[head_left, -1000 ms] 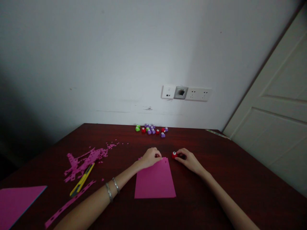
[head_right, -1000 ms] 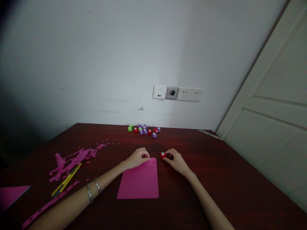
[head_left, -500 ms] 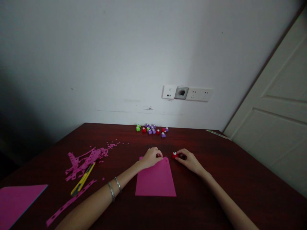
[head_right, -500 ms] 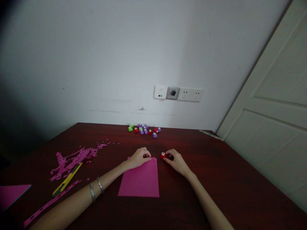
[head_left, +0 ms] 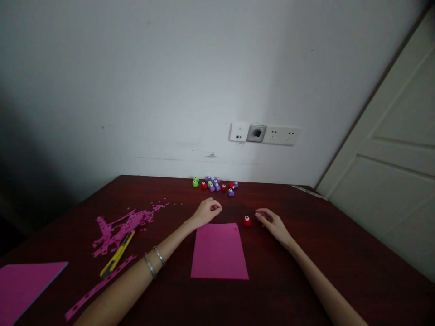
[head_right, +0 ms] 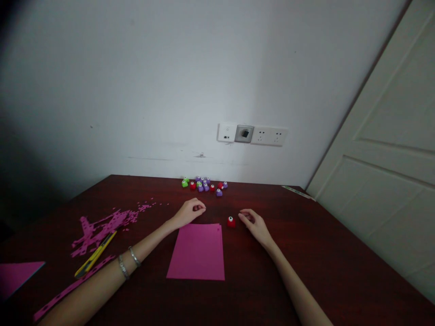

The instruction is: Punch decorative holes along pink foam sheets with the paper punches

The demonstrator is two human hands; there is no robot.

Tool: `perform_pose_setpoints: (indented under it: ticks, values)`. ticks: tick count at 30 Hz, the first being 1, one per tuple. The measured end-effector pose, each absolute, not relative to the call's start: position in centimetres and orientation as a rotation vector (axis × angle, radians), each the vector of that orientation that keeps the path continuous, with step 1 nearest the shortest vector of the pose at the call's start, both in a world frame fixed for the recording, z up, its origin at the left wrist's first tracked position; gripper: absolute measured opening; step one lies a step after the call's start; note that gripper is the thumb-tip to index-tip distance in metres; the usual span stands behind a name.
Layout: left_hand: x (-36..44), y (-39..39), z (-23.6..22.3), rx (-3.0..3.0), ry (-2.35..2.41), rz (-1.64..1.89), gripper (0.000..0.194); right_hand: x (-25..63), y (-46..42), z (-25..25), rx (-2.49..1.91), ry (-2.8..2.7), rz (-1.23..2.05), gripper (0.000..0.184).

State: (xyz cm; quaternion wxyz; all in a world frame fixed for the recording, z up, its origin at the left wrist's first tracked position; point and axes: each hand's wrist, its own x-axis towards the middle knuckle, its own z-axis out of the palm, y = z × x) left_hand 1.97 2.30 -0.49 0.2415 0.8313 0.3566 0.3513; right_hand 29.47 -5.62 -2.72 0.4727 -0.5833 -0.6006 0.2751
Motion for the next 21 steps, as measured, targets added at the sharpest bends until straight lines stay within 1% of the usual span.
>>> perform_pose_setpoints:
  ticks: [4,9,14,21]
  values:
    - [0.0,4.5,0.5,2.160,1.145,1.074,0.014,29.9,-5.3,-3.1,-1.416,-1.362,0.656,0.045]
    - [-2.9,9.0,0.4,1.990,1.510,1.131,0.016,29.8,-5.3,-3.4,-1.414,-1.344,0.667,0.042]
    - [-4.8,14.0,-0.5,1.841,1.750,1.066,0.021,29.7,-5.5,-3.3,-1.430,-1.354,0.678,0.038]
    - [-4.6,17.3,-2.1,1.838,1.806,0.916,0.034,29.6,-5.6,-3.4,-1.451,-1.367,0.682,0.036]
